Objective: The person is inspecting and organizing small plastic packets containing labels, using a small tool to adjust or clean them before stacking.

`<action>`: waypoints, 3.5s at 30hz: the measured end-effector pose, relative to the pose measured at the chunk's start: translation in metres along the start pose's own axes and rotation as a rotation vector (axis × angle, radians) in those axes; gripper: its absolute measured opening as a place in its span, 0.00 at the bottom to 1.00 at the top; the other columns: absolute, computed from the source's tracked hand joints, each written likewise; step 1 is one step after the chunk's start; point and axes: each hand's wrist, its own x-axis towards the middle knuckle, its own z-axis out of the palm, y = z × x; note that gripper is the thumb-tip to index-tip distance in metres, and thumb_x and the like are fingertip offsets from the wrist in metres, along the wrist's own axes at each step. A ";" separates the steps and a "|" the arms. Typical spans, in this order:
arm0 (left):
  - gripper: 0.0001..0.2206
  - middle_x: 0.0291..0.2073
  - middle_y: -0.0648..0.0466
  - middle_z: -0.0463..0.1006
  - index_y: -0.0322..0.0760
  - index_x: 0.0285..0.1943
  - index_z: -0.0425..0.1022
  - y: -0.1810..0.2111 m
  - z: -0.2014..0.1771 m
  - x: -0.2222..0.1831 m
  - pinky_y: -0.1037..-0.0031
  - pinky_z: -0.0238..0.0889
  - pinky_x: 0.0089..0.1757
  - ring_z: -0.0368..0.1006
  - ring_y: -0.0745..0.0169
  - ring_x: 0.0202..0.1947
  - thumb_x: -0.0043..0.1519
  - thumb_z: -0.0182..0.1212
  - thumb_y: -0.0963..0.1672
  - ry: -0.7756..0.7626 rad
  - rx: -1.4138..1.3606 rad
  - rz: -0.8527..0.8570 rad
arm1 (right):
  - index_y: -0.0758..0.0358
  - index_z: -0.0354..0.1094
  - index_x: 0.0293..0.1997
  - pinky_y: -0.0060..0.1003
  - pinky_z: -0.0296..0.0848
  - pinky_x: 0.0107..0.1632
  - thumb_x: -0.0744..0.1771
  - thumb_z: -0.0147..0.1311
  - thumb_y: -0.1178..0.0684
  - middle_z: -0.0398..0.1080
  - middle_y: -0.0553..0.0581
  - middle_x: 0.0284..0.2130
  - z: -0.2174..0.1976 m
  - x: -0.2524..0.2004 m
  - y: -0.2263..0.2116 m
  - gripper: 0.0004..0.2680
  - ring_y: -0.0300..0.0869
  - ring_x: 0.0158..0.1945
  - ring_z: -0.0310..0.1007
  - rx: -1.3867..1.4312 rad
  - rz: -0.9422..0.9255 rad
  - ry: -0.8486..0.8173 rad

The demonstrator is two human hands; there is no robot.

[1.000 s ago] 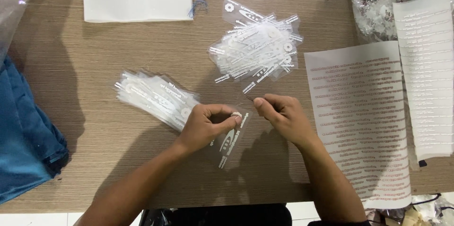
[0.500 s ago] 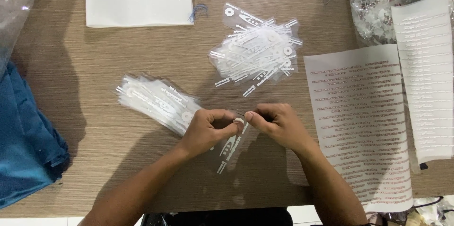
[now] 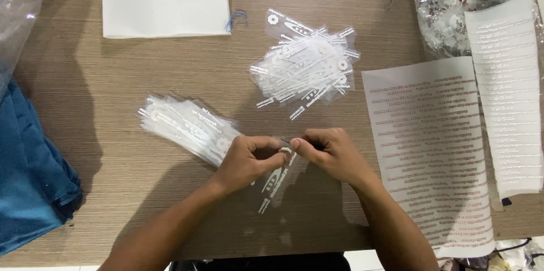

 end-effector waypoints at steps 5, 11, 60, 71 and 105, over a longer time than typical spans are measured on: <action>0.07 0.28 0.42 0.86 0.34 0.40 0.85 0.003 0.000 -0.002 0.69 0.76 0.34 0.82 0.56 0.33 0.56 0.71 0.42 0.010 0.009 0.013 | 0.63 0.72 0.18 0.36 0.59 0.22 0.67 0.57 0.46 0.61 0.57 0.07 -0.002 -0.001 0.004 0.16 0.40 0.17 0.56 -0.017 0.003 -0.019; 0.07 0.28 0.42 0.86 0.34 0.40 0.85 0.003 0.001 -0.002 0.70 0.76 0.33 0.81 0.59 0.33 0.57 0.71 0.43 0.011 0.013 0.030 | 0.63 0.71 0.17 0.35 0.58 0.22 0.67 0.56 0.48 0.60 0.56 0.07 -0.001 -0.001 0.004 0.16 0.38 0.17 0.55 -0.031 0.001 -0.014; 0.09 0.22 0.45 0.80 0.31 0.31 0.78 0.000 -0.059 0.024 0.78 0.75 0.23 0.75 0.66 0.19 0.61 0.71 0.42 0.838 -0.433 0.199 | 0.63 0.69 0.45 0.24 0.59 0.21 0.72 0.55 0.52 0.74 0.58 0.28 -0.011 0.015 0.018 0.06 0.32 0.18 0.60 0.416 0.047 0.567; 0.11 0.41 0.41 0.82 0.25 0.53 0.73 0.008 -0.057 0.023 0.67 0.80 0.41 0.81 0.58 0.39 0.72 0.48 0.42 0.784 -0.344 0.459 | 0.67 0.68 0.55 0.23 0.58 0.22 0.71 0.55 0.51 0.74 0.57 0.31 -0.005 0.012 -0.006 0.11 0.32 0.21 0.62 0.391 0.042 0.601; 0.40 0.51 0.45 0.82 0.48 0.71 0.63 -0.021 -0.166 0.029 0.63 0.81 0.40 0.82 0.51 0.45 0.61 0.26 0.67 0.434 -0.682 0.390 | 0.41 0.64 0.66 0.61 0.81 0.39 0.64 0.59 0.40 0.58 0.55 0.66 0.107 0.030 -0.043 0.21 0.68 0.38 0.79 -0.838 -0.270 0.047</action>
